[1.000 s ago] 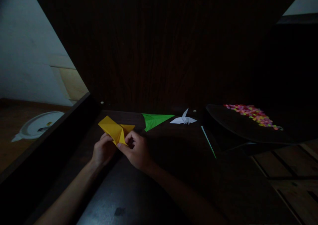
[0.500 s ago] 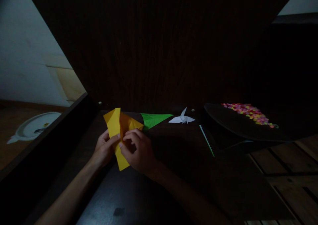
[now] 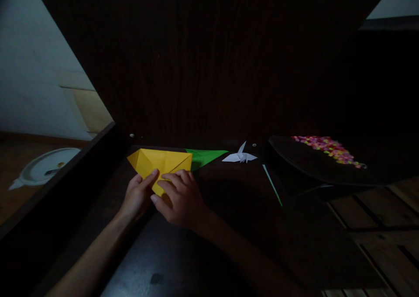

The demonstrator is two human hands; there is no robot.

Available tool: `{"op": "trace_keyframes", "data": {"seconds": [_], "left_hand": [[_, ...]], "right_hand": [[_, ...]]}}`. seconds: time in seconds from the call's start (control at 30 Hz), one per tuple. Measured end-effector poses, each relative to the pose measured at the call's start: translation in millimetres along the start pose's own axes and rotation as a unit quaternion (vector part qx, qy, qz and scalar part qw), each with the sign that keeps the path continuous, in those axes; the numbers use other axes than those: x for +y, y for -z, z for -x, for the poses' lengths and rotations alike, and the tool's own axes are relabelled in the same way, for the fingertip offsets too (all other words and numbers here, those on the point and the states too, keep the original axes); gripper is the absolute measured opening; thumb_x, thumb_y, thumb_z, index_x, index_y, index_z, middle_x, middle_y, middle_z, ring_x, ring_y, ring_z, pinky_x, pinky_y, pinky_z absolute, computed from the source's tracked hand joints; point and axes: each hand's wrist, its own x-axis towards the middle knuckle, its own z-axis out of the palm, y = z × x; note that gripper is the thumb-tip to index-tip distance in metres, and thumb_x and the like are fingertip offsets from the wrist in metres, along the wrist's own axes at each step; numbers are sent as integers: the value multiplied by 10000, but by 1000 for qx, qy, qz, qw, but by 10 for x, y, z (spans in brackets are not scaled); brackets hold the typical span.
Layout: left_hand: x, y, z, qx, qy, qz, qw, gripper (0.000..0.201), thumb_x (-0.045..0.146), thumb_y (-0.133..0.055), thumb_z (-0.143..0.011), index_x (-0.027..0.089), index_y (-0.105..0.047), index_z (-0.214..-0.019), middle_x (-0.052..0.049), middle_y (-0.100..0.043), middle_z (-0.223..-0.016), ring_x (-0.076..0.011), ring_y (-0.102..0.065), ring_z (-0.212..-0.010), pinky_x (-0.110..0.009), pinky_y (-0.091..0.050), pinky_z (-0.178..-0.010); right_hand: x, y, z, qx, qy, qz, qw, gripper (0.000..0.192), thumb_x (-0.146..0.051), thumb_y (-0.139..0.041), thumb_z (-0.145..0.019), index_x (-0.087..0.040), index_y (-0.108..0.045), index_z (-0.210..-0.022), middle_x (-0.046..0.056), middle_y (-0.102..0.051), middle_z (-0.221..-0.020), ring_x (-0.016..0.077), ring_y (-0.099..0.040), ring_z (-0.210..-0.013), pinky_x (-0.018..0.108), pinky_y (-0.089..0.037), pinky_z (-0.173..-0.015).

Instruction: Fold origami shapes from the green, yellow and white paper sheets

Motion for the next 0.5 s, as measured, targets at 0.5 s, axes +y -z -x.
{"op": "trace_keyframes", "data": {"seconds": [0.5], "left_hand": [[30,84,-87,26,29,51,998,444,321,-853,-644,104,-694,-997,-98,-765,-884,-246,-726,-776,-305,-573,-665]], "right_hand": [[321,128,91,93,-42,188,977,176,-173,-537,-915,-188,-688,-1004,59,-701,-868,252,-529,-860,404,-376,-774]]}}
